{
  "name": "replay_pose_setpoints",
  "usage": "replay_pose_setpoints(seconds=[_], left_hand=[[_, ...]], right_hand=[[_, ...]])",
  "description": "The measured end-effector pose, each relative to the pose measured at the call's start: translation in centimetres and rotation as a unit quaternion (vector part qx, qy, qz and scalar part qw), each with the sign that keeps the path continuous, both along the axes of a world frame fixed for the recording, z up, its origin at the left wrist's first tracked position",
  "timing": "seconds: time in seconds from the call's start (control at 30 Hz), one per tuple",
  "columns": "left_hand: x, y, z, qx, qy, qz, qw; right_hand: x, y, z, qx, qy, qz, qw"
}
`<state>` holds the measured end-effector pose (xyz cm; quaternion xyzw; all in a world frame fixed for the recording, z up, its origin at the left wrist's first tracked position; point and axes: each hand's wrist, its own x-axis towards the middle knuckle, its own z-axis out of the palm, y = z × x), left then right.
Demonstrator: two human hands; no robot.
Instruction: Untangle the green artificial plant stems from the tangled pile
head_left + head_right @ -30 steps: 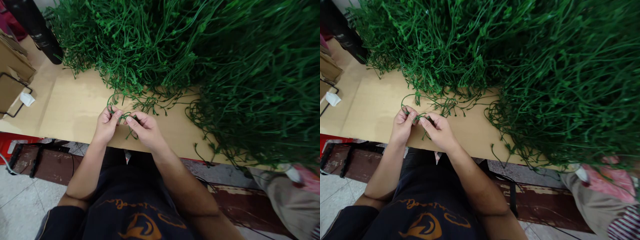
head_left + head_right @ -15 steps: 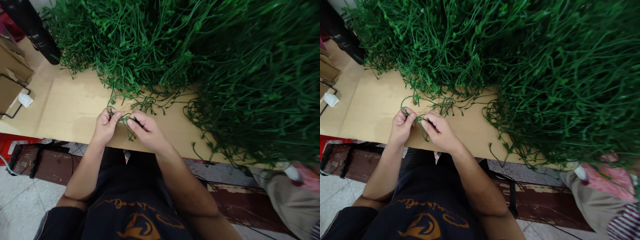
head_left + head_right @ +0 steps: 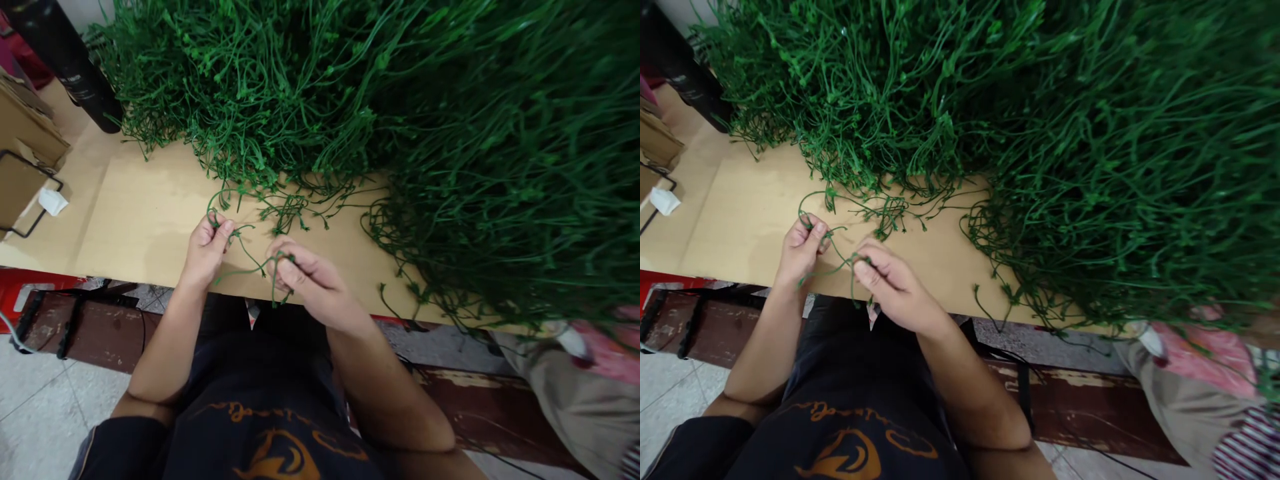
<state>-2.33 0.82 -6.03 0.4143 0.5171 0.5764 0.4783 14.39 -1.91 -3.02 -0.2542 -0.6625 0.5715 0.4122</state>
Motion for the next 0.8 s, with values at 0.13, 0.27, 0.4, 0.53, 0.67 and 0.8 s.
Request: replay_pose_setpoints(seconds=[0.13,0.27,0.4,0.53,0.67,0.8], left_hand=[[0.0,-0.2,0.2,0.018,-0.026,-0.006,0.999],[0.2,-0.1,0.1,0.025,-0.008,0.0,1.0],[0.2,-0.2,-0.2,0.031,0.005,-0.002,1.0],[0.2,-0.3,-0.4,0.037,0.005,-0.008,0.999],[0.5,-0.2,0.0,0.035,0.026,-0.019,0.999],[0.6,-0.3,0.6,0.034,0.047,-0.018,0.998]], right_hand=[[1.1,0.5,-1.3,-0.138,0.031,-0.065,0.988],[1.4,0.4,-1.3,-0.165,0.008,-0.09,0.982],[1.0,0.5,-1.0,-0.095,-0.052,-0.128,0.986],[0.0,0.6,-0.9,-0.031,-0.141,-0.118,0.982],[-1.6,0.9,-1.2,-0.01,-0.181,-0.084,0.98],[-2.8,0.8,-1.3,0.017,-0.174,-0.049,0.983]])
